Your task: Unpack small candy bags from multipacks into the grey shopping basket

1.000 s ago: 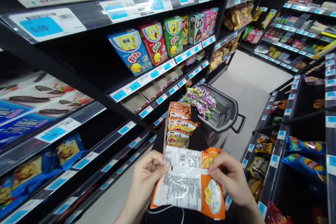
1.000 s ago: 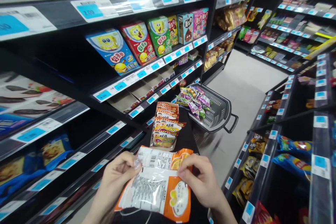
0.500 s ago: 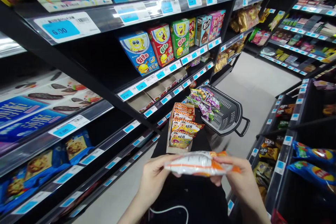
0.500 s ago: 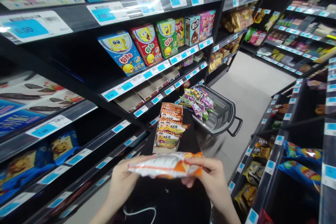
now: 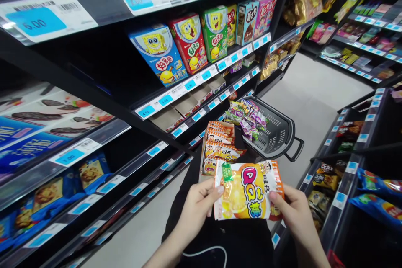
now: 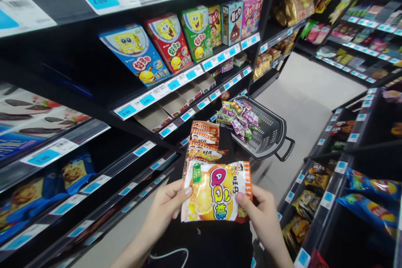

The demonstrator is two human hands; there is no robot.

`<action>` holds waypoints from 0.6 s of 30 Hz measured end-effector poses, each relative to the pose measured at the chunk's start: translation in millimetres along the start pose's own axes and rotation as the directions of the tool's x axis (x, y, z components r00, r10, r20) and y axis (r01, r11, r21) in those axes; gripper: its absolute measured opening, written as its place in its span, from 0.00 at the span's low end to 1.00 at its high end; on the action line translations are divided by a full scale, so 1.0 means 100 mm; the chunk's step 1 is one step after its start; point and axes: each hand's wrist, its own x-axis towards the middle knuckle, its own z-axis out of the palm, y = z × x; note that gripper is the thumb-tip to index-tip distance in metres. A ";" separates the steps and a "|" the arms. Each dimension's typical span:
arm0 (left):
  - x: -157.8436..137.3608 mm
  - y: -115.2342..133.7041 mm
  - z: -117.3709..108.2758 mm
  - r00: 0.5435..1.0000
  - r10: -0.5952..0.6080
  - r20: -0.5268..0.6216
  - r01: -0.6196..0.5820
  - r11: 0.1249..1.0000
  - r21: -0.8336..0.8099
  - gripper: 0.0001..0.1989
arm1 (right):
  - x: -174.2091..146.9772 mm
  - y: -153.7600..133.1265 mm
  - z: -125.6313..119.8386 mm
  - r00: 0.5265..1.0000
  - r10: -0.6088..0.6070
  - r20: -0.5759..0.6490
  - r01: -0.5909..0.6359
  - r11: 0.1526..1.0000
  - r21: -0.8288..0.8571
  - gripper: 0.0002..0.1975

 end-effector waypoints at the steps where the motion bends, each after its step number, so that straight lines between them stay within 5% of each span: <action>1: 0.02 0.00 0.02 0.999 0.037 -0.009 -0.037 0.999 0.016 0.23 | 0.00 0.05 -0.01 0.999 0.033 -0.011 -0.033 0.999 0.019 0.16; 3: 0.06 0.00 0.02 0.988 0.153 -0.021 -0.150 0.982 0.114 0.22 | 0.01 0.11 -0.04 0.997 -0.014 -0.071 0.012 0.999 -0.035 0.14; 5: 0.09 -0.02 -0.02 0.948 0.318 0.001 -0.303 0.904 0.301 0.21 | 0.03 0.11 -0.08 0.966 -0.226 -0.127 0.201 0.963 -0.181 0.10; 8: 0.09 -0.07 -0.14 0.781 0.598 0.181 -0.590 0.612 0.527 0.13 | 0.04 0.02 -0.15 0.817 -0.576 0.018 0.560 0.787 -0.256 0.08; 11: 0.09 -0.12 -0.23 0.607 0.691 0.392 -0.772 0.395 0.498 0.16 | 0.02 -0.08 -0.26 0.701 -0.703 0.123 0.705 0.655 -0.274 0.12; 13: 0.14 -0.13 -0.25 0.609 0.655 0.447 -0.771 0.358 0.527 0.17 | 0.03 -0.09 -0.41 0.697 -0.701 0.150 0.697 0.613 -0.373 0.12; 16: 0.28 -0.10 -0.26 0.696 0.590 0.409 -0.651 0.278 0.707 0.15 | 0.19 -0.01 -0.73 0.737 -0.658 0.153 0.593 0.523 -0.612 0.11; 18: 0.39 -0.09 -0.28 0.744 0.537 0.399 -0.568 0.191 0.801 0.14 | 0.43 0.09 -0.97 0.745 -0.659 0.103 0.449 0.381 -0.808 0.09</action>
